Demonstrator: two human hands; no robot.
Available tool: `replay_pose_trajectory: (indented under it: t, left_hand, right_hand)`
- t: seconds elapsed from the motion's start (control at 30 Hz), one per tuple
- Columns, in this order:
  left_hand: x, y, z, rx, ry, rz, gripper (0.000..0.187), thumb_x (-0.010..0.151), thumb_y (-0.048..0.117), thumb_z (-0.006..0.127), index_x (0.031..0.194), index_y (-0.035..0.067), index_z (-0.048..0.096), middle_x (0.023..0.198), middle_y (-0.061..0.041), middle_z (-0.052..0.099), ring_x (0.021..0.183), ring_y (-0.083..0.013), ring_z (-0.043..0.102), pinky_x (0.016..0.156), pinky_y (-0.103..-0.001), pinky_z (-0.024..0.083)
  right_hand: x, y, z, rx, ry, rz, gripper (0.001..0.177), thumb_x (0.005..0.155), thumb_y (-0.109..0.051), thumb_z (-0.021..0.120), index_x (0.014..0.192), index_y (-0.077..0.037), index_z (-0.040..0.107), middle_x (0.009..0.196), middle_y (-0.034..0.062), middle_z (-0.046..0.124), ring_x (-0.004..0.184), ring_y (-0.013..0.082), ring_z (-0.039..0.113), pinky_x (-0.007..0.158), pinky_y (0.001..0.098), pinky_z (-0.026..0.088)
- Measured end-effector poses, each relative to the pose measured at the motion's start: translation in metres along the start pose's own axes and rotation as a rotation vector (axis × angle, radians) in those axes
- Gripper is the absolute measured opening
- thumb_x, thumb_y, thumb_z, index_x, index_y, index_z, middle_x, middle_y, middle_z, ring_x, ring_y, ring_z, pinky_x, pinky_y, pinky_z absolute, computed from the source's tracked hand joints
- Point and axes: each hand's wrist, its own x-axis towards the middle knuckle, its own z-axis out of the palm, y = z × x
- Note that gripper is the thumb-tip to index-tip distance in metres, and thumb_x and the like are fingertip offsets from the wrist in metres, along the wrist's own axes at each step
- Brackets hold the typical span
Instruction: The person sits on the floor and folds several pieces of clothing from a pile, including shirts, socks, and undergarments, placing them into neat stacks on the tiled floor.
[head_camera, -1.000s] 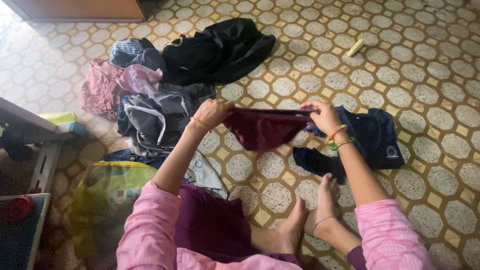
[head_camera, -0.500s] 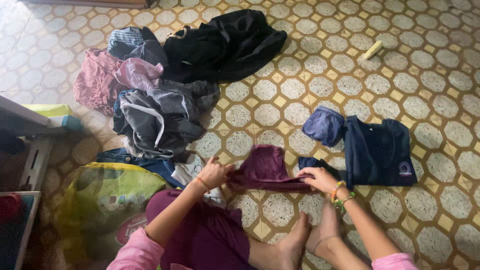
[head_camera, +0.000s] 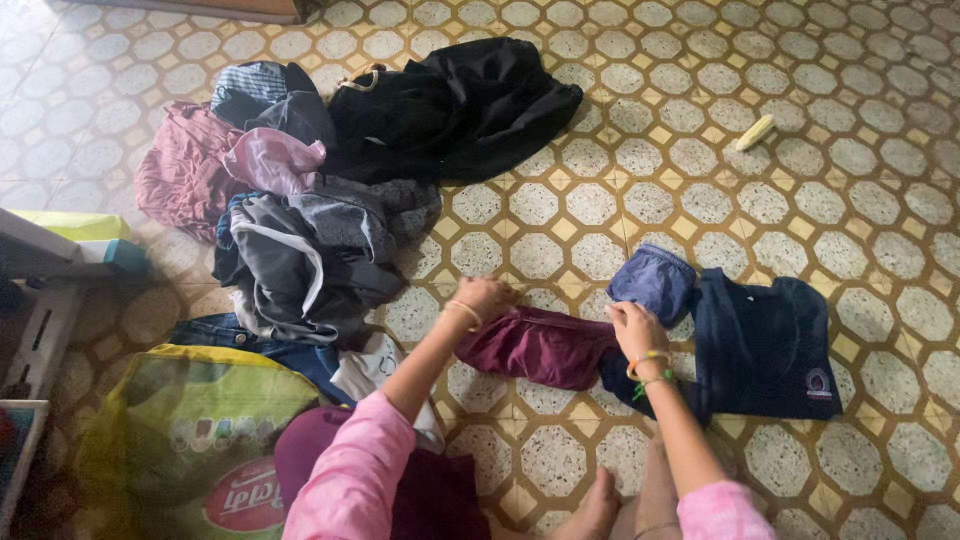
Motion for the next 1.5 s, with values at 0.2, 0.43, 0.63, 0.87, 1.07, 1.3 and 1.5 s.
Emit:
replay_pose_trajectory:
  t: [0.2, 0.43, 0.63, 0.87, 1.07, 1.3, 1.5]
  left_hand:
    - [0.054, 0.044, 0.053, -0.044, -0.07, -0.015, 0.095, 0.074, 0.06, 0.086, 0.143, 0.004, 0.051, 0.127, -0.015, 0.068, 0.117, -0.0336, 0.065, 0.102, -0.053, 0.045]
    - [0.061, 0.047, 0.083, -0.231, -0.46, -0.106, 0.057, 0.074, 0.043, 0.082, 0.113, 0.002, 0.077, 0.111, -0.015, 0.077, 0.102, -0.0304, 0.074, 0.085, -0.04, 0.058]
    - [0.011, 0.067, 0.054, -0.963, -0.531, 0.293, 0.059, 0.08, 0.027, 0.081, 0.129, 0.0, 0.06, 0.116, -0.012, 0.075, 0.096, -0.0222, 0.073, 0.091, -0.034, 0.061]
    - [-0.048, 0.09, -0.049, -0.971, -0.575, 0.363, 0.051, 0.085, 0.043, 0.073, 0.119, 0.004, 0.068, 0.09, -0.01, 0.074, 0.067, -0.0217, 0.067, 0.068, -0.036, 0.062]
    - [-0.059, 0.122, -0.062, -0.584, -0.123, 0.302, 0.052, 0.086, 0.045, 0.075, 0.118, 0.004, 0.07, 0.099, -0.013, 0.077, 0.083, -0.0245, 0.073, 0.078, -0.036, 0.062]
    - [-0.069, 0.104, -0.03, -0.747, 0.45, -0.007, 0.079, 0.093, 0.056, 0.064, 0.145, -0.001, 0.046, 0.142, -0.024, 0.056, 0.128, -0.0351, 0.058, 0.108, -0.045, 0.046]
    - [-0.091, 0.116, -0.005, -1.808, -0.129, -0.112, 0.083, 0.091, 0.061, 0.06, 0.147, 0.001, 0.046, 0.136, -0.019, 0.063, 0.121, -0.0271, 0.065, 0.103, -0.039, 0.054]
  right_hand:
    - [-0.042, -0.021, -0.015, 0.184, 0.012, 0.276, 0.023, 0.097, -0.032, 0.068, 0.101, -0.01, 0.075, 0.095, 0.0129, 0.075, 0.085, 0.0298, 0.074, 0.074, 0.0414, 0.056]
    - [-0.089, -0.049, -0.029, 0.277, 0.007, 0.248, 0.033, 0.096, -0.035, 0.069, 0.12, -0.011, 0.069, 0.114, 0.0133, 0.074, 0.098, 0.0282, 0.074, 0.086, 0.0395, 0.056]
    - [-0.079, -0.117, -0.072, 0.239, 0.089, -0.213, 0.095, 0.084, -0.048, 0.075, 0.153, 0.001, 0.031, 0.146, 0.0325, 0.051, 0.132, 0.0458, 0.051, 0.106, 0.0459, 0.044]
    - [-0.079, -0.137, -0.106, 0.309, -0.267, 0.157, 0.099, 0.078, -0.056, 0.073, 0.155, -0.007, 0.037, 0.118, 0.0254, 0.069, 0.109, 0.0433, 0.067, 0.087, 0.0458, 0.055]
    - [-0.088, -0.115, -0.068, 0.955, -0.339, 0.462, 0.059, 0.094, -0.048, 0.075, 0.122, 0.003, 0.07, 0.107, 0.0155, 0.073, 0.089, 0.0169, 0.07, 0.08, 0.038, 0.055]
    - [-0.086, -0.148, -0.098, 1.465, -0.128, 0.826, 0.058, 0.091, -0.044, 0.07, 0.132, -0.005, 0.06, 0.122, 0.0078, 0.069, 0.106, 0.0196, 0.068, 0.09, 0.0382, 0.056]
    - [-0.081, -0.153, -0.091, 1.648, -0.175, 0.813, 0.069, 0.09, -0.053, 0.065, 0.141, -0.007, 0.052, 0.133, 0.009, 0.064, 0.112, 0.0187, 0.068, 0.094, 0.0362, 0.056]
